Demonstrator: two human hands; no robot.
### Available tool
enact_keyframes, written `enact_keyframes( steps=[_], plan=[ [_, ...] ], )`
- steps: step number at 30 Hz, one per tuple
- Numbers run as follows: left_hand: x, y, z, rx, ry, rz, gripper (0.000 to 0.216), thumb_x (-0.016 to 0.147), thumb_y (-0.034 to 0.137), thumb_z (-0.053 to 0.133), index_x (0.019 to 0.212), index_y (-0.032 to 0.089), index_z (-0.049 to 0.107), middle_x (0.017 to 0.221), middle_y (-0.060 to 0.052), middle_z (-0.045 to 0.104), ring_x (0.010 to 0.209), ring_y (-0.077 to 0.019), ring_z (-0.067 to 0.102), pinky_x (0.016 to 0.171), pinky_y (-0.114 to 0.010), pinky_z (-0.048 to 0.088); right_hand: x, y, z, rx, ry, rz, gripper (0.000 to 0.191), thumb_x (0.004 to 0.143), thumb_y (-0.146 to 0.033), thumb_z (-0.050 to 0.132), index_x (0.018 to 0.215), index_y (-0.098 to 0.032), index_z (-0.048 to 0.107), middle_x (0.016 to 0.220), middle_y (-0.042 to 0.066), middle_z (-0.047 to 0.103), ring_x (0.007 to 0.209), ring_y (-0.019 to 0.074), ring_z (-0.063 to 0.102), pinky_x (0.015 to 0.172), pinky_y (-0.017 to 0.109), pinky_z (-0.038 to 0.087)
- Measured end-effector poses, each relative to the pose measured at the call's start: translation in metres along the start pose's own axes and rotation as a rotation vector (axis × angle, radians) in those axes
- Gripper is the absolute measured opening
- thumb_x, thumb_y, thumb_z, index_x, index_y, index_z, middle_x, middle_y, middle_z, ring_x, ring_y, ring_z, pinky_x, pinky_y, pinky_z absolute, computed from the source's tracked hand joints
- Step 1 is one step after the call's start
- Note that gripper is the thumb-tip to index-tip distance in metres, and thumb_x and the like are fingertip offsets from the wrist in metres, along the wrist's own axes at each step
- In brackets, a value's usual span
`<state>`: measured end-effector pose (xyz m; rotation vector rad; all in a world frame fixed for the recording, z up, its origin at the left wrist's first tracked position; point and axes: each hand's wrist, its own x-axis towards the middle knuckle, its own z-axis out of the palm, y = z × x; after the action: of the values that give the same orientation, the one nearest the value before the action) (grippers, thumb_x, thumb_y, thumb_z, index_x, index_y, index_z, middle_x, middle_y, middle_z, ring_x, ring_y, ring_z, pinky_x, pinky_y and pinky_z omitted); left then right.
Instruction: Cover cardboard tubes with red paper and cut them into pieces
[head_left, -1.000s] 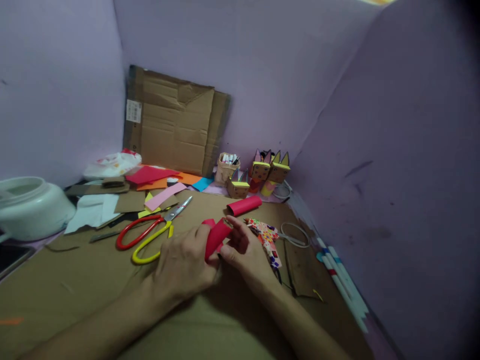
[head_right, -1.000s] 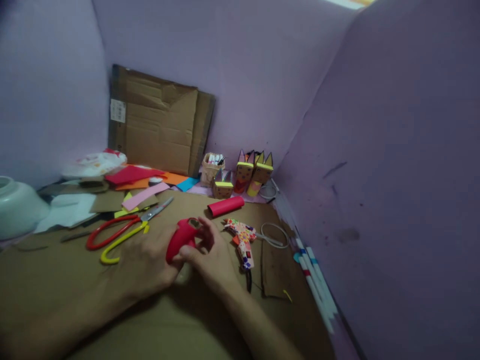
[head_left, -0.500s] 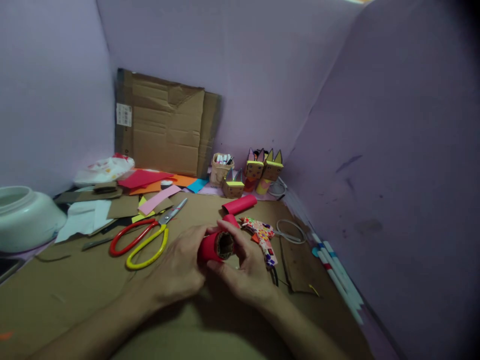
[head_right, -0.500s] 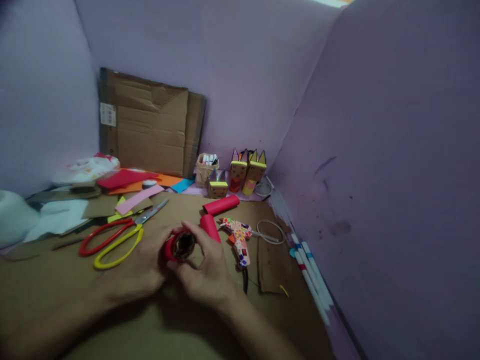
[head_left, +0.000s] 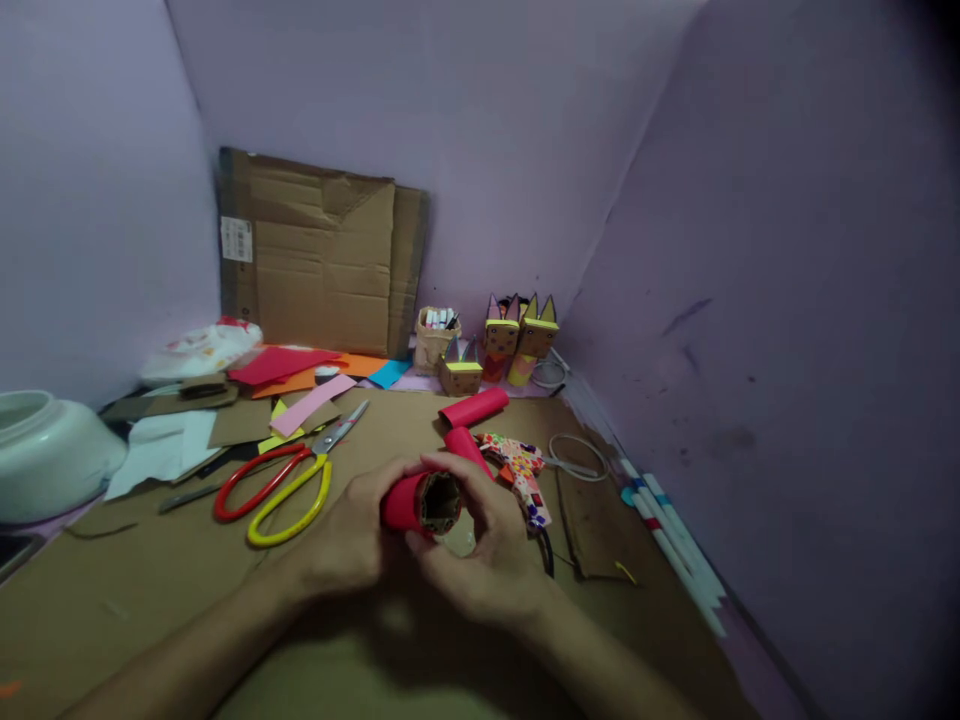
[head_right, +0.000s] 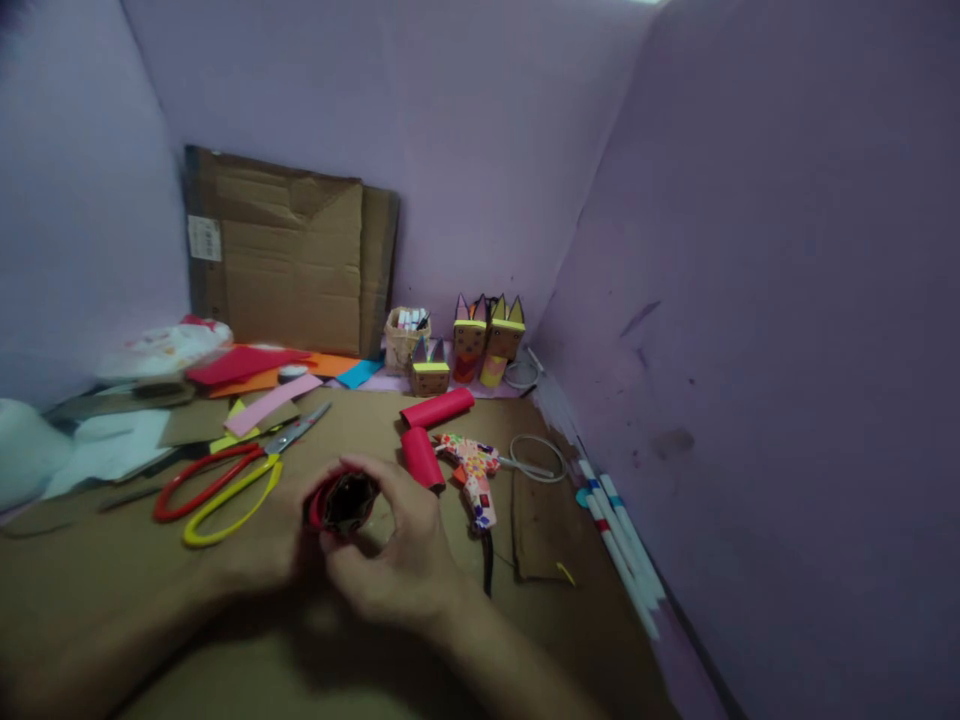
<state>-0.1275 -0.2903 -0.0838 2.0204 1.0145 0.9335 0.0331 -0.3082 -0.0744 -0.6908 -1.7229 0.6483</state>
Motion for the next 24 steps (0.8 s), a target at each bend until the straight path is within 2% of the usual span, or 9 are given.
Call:
enact_keyframes(
  steps=[4,7,10,12,15,17,19,21,24],
  plan=[
    [0.001,0.000,-0.001,0.033,0.024,-0.076,0.030,0.071,0.016,0.060,0.100,0.022,0.057,0.089,0.005,0.066,0.078,-0.0149,0.061,0.069,-0.022,0.047,0.003,-0.005,-0.006,-0.059,-0.109,-0.024,0.054,0.068,-0.012,0.065,0.120,-0.021,0.055,0.111,0.007,0.068,0.101,0.0199,0.064,0.090,0.033,0.050],
    [0.002,0.002,-0.002,0.097,0.048,-0.105,0.020,0.072,0.024,0.062,0.090,0.020,0.056,0.079,0.006,0.063,0.070,-0.0146,0.058,0.062,-0.022,0.044,0.011,-0.006,-0.022,-0.102,-0.169,0.058,0.060,0.067,-0.030,0.074,0.124,-0.019,0.055,0.118,0.010,0.065,0.109,0.0248,0.060,0.094,0.040,0.046],
    [0.004,0.006,-0.004,0.145,0.063,-0.116,0.015,0.068,0.023,0.062,0.079,0.020,0.053,0.070,0.006,0.060,0.063,-0.0134,0.054,0.058,-0.023,0.042,0.022,-0.001,-0.047,-0.236,-0.044,0.307,0.047,0.073,-0.041,0.067,0.113,-0.017,0.063,0.109,0.011,0.070,0.096,0.0253,0.065,0.084,0.040,0.049],
    [0.004,0.008,-0.006,0.136,0.070,-0.126,0.017,0.063,0.018,0.060,0.079,0.021,0.052,0.070,0.006,0.059,0.063,-0.0131,0.054,0.058,-0.022,0.042,0.029,0.006,-0.066,-0.497,0.043,0.510,0.036,0.075,-0.041,0.064,0.101,-0.016,0.068,0.093,0.011,0.073,0.080,0.0250,0.067,0.071,0.037,0.050],
    [0.005,0.009,-0.010,0.138,0.072,-0.134,0.021,0.060,0.015,0.057,0.079,0.022,0.052,0.072,0.006,0.061,0.064,-0.0133,0.055,0.058,-0.022,0.042,0.033,0.015,-0.087,-0.880,-0.013,0.702,0.031,0.074,-0.046,0.065,0.080,-0.017,0.072,0.075,0.012,0.072,0.071,0.0281,0.066,0.061,0.036,0.045],
    [0.005,0.007,-0.010,0.159,0.077,-0.125,0.022,0.059,0.015,0.058,0.080,0.022,0.053,0.072,0.005,0.062,0.065,-0.0138,0.056,0.058,-0.022,0.042,0.032,0.016,-0.090,-0.840,-0.024,0.680,0.029,0.073,-0.046,0.067,0.080,-0.018,0.072,0.075,0.010,0.072,0.069,0.0256,0.065,0.059,0.034,0.044],
    [0.005,0.005,-0.009,0.178,0.081,-0.125,0.020,0.060,0.016,0.060,0.079,0.021,0.054,0.072,0.005,0.063,0.064,-0.0143,0.057,0.058,-0.023,0.042,0.028,0.011,-0.082,-0.566,-0.021,0.565,0.033,0.069,-0.043,0.072,0.092,-0.019,0.071,0.084,0.007,0.073,0.072,0.0218,0.065,0.060,0.031,0.046],
    [0.004,0.004,-0.007,0.196,0.066,-0.157,0.015,0.065,0.019,0.061,0.078,0.021,0.055,0.070,0.004,0.064,0.063,-0.0145,0.057,0.057,-0.023,0.041,0.023,0.003,-0.066,-0.255,-0.068,0.427,0.052,0.061,-0.043,0.079,0.106,-0.020,0.066,0.099,0.007,0.072,0.077,0.0201,0.065,0.061,0.029,0.049],
    [0.003,0.004,-0.001,0.172,0.035,-0.205,0.021,0.067,0.028,0.068,0.083,0.021,0.057,0.074,0.004,0.065,0.065,-0.0153,0.058,0.058,-0.023,0.043,0.013,-0.009,-0.038,-0.143,-0.129,0.221,0.069,0.054,-0.045,0.085,0.115,-0.021,0.061,0.108,0.007,0.070,0.083,0.0208,0.065,0.069,0.032,0.052]
  ],
)
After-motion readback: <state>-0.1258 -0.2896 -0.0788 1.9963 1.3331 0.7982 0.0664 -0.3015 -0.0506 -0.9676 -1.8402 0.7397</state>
